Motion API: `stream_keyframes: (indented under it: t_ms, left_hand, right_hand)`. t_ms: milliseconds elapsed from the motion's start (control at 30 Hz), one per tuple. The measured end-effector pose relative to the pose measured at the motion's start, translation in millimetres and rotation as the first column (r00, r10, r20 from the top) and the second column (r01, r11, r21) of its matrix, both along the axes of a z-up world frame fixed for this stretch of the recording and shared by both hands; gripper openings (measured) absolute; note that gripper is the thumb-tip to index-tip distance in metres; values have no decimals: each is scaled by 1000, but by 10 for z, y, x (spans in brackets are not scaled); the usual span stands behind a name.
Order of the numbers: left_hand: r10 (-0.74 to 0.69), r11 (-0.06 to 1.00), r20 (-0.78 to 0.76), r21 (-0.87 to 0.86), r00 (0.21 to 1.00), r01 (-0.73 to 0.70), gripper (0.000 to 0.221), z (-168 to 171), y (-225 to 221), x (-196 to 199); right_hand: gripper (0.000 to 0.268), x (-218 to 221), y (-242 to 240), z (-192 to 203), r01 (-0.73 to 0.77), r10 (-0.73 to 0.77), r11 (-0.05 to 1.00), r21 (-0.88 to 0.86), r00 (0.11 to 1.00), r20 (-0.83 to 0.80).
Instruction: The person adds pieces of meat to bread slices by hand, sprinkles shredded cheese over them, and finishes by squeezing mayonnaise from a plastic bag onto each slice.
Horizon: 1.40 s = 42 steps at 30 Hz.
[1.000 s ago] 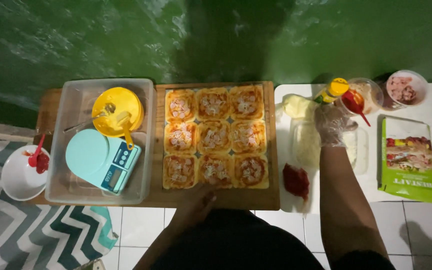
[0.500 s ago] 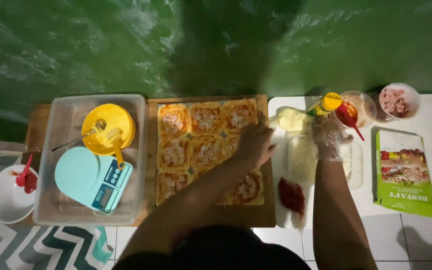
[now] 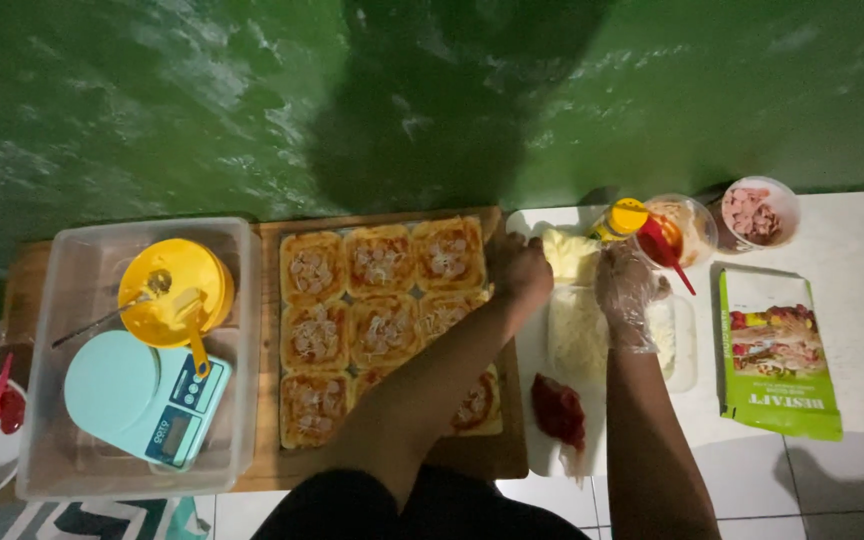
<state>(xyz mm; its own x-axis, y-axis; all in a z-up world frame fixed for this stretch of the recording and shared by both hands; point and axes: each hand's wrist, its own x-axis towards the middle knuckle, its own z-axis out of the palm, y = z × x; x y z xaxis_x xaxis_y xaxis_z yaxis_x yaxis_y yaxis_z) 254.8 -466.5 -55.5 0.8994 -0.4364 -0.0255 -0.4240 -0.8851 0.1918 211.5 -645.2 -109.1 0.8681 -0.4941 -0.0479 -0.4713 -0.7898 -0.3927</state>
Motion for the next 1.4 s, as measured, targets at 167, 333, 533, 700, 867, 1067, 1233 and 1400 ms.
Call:
stream_keyframes:
  t_ms: [167, 333, 533, 700, 867, 1067, 1233, 1400]
  left_hand:
    - [-11, 905, -389, -396, 921, -156, 27, -1012, -201, 40]
    - [37, 782, -532, -512, 846, -356, 29, -731, -99, 7]
    - [68, 625, -718, -510, 693, -590, 50, -68, 153, 8]
    - [-83, 222, -627, -769, 775, -599, 76, 502, 455, 72]
    - [-257, 438, -729, -673, 634, -596, 37, 200, 705, 93]
    - [-232, 735, -602, -623, 764, -268, 53, 1671, 1108, -382]
    - [-328, 716, -237, -694, 914, 78, 44, 1768, 1282, -527]
    - [-252, 959, -208, -182, 945, 216, 33, 2247, 1461, -732]
  right_hand:
    - [32, -121, 92, 62, -31, -13, 984, 174, 968, 251]
    - [22, -142, 205, 234, -61, 5, 973, 222, 970, 244]
    - [26, -209, 151, 292, -124, 3, 950, 286, 920, 391]
    - [31, -209, 277, 839, -119, -252, 588, 800, 913, 321]
    - [51, -314, 410, 1268, -101, -333, 32, 994, 937, 105]
    - [66, -529, 573, 1068, -322, -325, -348, 880, 922, 208]
    - [67, -698, 994, 1706, -431, -271, -231, 872, 890, 368]
    - [48, -760, 1098, 1669, -412, -360, -229, 882, 878, 316]
